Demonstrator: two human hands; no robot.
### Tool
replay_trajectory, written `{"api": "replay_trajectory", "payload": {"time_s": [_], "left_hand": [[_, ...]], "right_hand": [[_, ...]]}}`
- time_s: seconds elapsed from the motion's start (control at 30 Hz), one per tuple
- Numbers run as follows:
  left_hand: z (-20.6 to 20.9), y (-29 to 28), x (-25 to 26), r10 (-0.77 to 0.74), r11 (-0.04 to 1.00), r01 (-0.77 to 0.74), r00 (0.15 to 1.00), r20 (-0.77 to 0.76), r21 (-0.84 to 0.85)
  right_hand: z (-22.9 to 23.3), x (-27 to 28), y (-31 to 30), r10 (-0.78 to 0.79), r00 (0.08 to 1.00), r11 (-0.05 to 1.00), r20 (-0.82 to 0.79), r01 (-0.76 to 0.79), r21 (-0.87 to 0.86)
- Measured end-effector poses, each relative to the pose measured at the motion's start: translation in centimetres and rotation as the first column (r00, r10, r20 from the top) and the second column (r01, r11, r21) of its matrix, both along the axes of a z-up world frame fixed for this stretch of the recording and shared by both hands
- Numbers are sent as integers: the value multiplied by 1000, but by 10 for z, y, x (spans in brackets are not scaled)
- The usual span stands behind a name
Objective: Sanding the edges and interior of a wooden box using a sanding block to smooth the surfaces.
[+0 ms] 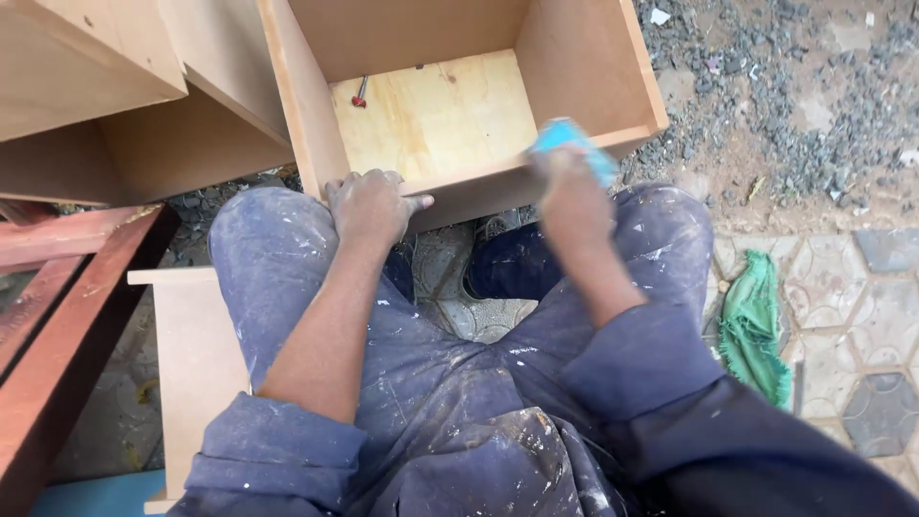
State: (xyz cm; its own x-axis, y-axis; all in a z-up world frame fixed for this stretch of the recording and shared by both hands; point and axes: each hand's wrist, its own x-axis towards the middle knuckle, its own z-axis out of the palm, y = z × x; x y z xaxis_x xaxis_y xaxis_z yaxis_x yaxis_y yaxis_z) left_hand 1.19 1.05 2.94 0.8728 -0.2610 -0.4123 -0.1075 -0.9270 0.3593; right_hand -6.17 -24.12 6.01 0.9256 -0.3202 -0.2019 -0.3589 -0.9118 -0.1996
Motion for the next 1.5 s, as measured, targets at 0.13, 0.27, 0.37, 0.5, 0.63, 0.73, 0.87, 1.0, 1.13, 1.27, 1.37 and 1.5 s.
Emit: {"api": "replay_trajectory", "payload": {"time_s": [0.13,0.27,0.37,0.5,0.63,0.73,0.87,1.0,1.13,1.27,1.37,1.5], "left_hand": [[-7,-7,-7,-36,997,28,994,100,75],[-11,-7,-14,-25,998,19,995,98,63],[-4,-5,-12,-25,999,21,993,112,31],[-7,-7,-13,-58,997,52,989,139,49],[6,-13,-12,-76,993,63,989,127,101],[3,-13,-16,-94,989,77,987,131,128],[-1,-14,-13,-108,985,87,984,139,152],[-3,-17,-13,-94,982,72,988,120,174],[3,-20,-16,-60,983,40,993,105,179],[6,-21,-14,-49,983,31,994,95,182],[7,-20,-14,-54,985,36,993,103,170],[4,-18,-15,-69,987,49,989,128,151]], "right_hand": [[17,-1,24,-47,998,998,47,50,-43],[32,-13,82,199,979,973,-45,-192,132],[14,-11,33,219,976,973,16,-220,64],[-1,-3,-55,23,999,997,21,-22,-72],[23,3,-4,95,991,990,93,-85,-112],[31,4,29,247,969,966,25,-248,68],[4,10,24,266,964,958,-21,-262,116],[5,12,21,194,981,963,-30,-185,197],[19,7,26,156,987,966,-31,-146,213],[23,12,27,79,994,973,-75,-61,223],[26,16,30,57,992,978,-117,-32,206],[25,21,30,46,989,986,-141,-23,163]]}}
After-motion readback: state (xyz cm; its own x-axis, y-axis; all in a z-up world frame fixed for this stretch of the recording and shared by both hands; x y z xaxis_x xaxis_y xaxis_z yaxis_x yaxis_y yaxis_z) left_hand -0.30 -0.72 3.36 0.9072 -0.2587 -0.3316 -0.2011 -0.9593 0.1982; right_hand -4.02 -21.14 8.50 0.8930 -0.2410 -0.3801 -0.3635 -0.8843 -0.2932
